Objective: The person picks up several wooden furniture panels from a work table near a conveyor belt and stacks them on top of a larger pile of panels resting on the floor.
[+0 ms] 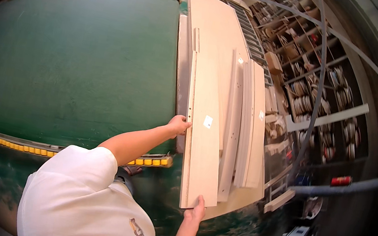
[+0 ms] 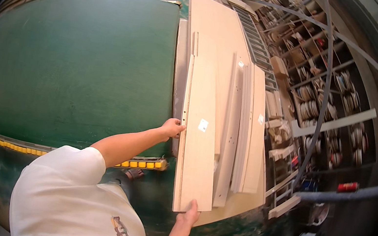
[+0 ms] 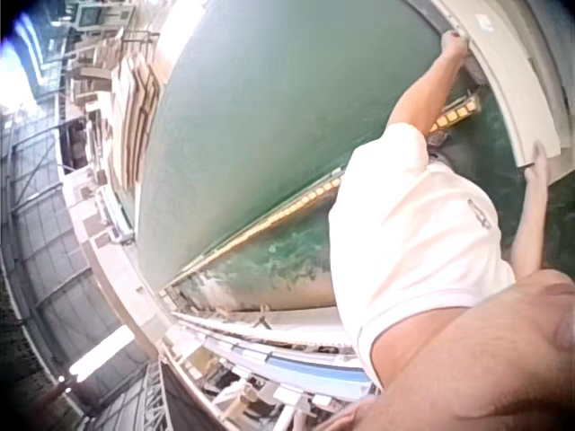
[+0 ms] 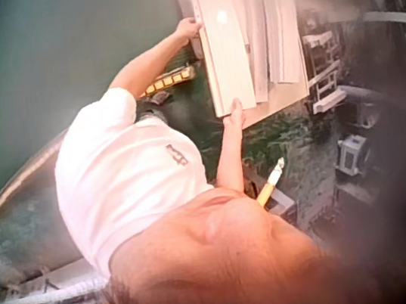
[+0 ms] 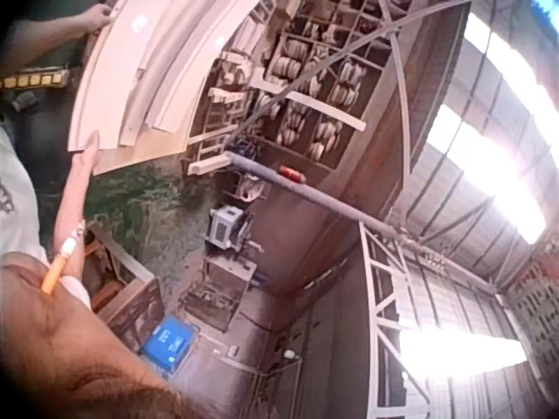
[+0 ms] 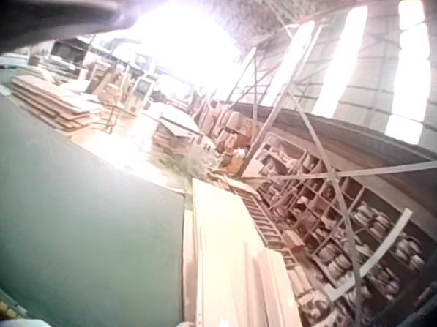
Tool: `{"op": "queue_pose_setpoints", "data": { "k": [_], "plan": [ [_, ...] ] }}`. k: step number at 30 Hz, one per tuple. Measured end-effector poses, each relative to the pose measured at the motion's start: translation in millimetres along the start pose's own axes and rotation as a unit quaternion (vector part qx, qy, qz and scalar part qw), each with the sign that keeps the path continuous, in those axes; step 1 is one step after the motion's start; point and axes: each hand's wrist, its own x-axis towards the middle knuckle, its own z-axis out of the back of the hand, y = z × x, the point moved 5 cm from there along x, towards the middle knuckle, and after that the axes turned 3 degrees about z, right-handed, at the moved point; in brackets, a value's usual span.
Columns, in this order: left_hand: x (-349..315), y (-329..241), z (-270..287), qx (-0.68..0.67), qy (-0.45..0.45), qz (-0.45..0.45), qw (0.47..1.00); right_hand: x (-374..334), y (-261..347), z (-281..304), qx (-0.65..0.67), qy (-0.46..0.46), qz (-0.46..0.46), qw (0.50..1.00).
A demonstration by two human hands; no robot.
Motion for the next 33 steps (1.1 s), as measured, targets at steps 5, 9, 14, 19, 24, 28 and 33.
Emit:
{"op": "queue_pose_setpoints", "data": {
  "k": [5,9,14,19,24,28,33],
  "plan": [
    [73.3,-36.0,15.6,0.108,-0.157,-0.073,0.979,60.6,29.0,-94.8,0.019,0.080,-0.066,0.994],
    [58.4,-50.6,-46.1,0.241,-0.237,-0.127,0.933,82.8,59.5,-90.1,-0.160,0.039,0.058,0.985],
    [80.0,6.7,-66.6,0.204,-0.290,-0.157,0.922,70.9,11.7,-47.6,-0.208,0.093,0.042,0.973],
    [104.8,21.2,-89.7,0.164,-0.312,-0.224,0.908,16.0,-37.4,53.4,-0.218,0.111,-0.034,0.969],
    [151.7,9.8,-86.3,0.210,-0.362,-0.213,0.883,16.2,-19.9,99.5,-0.228,0.110,-0.051,0.966],
    [141.7,-0.1,-58.0,0.232,-0.372,-0.148,0.887,24.2,49.4,105.6,-0.237,0.159,0.065,0.956],
    [-19.4,21.7,-122.0,0.186,-0.328,-0.239,0.895,35.7,84.8,205.3,-0.222,0.130,0.117,0.959]
  ]
}}
